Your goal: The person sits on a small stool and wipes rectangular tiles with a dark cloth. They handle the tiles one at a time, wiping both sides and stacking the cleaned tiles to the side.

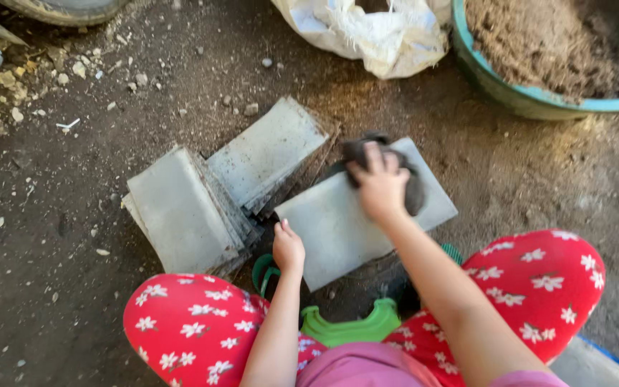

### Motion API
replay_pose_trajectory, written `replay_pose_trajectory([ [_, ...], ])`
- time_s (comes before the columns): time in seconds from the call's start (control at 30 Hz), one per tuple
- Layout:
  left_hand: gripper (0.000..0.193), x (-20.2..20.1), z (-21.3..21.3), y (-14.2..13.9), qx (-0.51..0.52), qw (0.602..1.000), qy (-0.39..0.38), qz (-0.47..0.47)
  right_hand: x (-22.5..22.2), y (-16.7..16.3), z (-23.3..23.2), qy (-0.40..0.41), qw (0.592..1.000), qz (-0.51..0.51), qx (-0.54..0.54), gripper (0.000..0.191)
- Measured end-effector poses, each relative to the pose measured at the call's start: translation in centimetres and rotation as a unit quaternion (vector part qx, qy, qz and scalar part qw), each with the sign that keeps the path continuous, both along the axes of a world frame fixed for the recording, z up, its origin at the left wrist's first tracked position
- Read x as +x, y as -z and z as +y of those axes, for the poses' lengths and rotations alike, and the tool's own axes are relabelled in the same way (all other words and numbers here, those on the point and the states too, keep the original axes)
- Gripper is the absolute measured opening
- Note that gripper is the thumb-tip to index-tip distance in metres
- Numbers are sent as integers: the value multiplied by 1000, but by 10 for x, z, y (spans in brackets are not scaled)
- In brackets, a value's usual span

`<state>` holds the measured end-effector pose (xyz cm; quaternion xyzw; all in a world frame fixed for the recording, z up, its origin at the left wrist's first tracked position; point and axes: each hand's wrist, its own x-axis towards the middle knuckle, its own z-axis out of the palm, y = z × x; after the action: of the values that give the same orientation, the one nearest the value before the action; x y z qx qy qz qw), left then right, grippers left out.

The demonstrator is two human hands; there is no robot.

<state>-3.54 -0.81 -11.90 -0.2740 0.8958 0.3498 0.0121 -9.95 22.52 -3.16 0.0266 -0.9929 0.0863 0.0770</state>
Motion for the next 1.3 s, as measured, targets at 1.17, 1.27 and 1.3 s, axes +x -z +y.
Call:
replay_pose_trajectory([
  [1.17,30,-34,-62,-20,329,919,-136,170,-7,-51,168,299,925,52,-228,45],
  [1.27,27,-43,-60,-43,408,855,-117,299,-19,-107,132,117,952,184,-213,53],
  [1.3,28,-44,-56,-59,398,849,-85,336,-18,-131,114,57,954,226,-190,55],
])
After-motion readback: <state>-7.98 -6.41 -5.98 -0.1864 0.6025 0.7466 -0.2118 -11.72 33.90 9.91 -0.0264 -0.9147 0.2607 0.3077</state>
